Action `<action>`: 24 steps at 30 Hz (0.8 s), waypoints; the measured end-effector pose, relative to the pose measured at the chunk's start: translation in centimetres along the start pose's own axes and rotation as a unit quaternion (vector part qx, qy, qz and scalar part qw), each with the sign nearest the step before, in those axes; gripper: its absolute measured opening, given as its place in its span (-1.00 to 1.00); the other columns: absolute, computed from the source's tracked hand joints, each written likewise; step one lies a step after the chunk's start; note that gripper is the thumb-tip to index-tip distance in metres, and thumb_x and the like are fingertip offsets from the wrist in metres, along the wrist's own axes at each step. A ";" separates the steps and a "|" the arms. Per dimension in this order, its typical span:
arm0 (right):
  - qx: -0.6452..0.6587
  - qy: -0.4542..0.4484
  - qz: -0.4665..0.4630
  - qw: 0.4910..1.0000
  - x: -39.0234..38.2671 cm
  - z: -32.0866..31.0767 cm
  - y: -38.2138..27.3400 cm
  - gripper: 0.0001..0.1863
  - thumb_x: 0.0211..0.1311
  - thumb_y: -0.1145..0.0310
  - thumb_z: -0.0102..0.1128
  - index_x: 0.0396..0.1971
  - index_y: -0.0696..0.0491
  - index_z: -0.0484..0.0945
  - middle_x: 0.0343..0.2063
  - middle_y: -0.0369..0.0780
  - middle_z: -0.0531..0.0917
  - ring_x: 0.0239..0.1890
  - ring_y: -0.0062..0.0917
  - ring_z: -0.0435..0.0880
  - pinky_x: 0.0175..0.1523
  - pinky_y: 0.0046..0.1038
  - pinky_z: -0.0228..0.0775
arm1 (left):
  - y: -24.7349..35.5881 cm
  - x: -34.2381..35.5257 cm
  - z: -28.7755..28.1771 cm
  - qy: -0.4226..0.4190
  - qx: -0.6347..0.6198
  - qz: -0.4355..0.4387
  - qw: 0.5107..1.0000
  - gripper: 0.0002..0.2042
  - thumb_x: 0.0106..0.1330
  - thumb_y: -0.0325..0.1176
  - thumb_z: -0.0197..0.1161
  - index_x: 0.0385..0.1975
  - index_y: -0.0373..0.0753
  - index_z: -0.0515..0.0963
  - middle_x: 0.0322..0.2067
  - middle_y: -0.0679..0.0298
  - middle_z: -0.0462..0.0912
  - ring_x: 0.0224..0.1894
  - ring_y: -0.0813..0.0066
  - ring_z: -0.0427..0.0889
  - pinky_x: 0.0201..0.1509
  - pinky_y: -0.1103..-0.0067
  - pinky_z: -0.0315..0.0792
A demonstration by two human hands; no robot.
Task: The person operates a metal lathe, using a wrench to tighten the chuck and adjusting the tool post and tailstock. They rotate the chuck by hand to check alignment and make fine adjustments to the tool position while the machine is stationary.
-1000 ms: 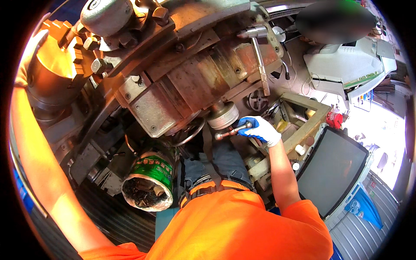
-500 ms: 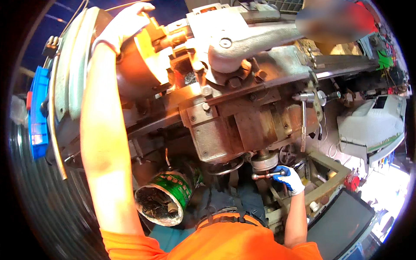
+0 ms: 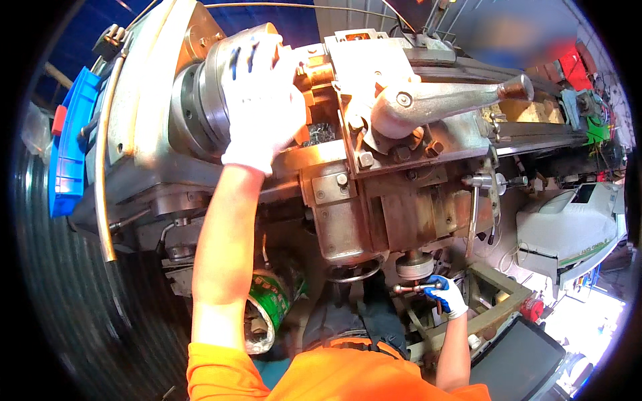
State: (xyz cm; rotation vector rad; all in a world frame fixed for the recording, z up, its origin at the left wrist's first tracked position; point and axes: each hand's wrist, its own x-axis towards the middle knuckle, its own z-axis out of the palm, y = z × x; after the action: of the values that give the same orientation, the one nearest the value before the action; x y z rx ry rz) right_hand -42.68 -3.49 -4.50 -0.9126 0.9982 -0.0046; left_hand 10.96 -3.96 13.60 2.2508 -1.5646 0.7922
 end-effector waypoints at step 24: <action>0.004 0.013 0.007 1.000 0.2 -1.0 1.9 -0.65 0.07 0.47 0.28 -0.11 0.27 0.57 -0.19 -0.10 0.73 -0.21 -0.59 0.69 -0.09 -0.62 0.50 | 1.9 -4.1 -5.8 0.005 -0.235 0.021 0.972 -0.67 0.09 -0.55 0.24 -0.09 -0.21 0.61 -0.01 0.10 0.64 0.04 0.18 0.63 0.15 0.37 0.45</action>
State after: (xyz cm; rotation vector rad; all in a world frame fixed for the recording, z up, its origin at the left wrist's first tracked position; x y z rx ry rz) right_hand -43.98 -3.01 -6.08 -0.9001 1.0279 -0.0086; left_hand 6.59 1.54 15.76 1.8714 -1.5981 0.3849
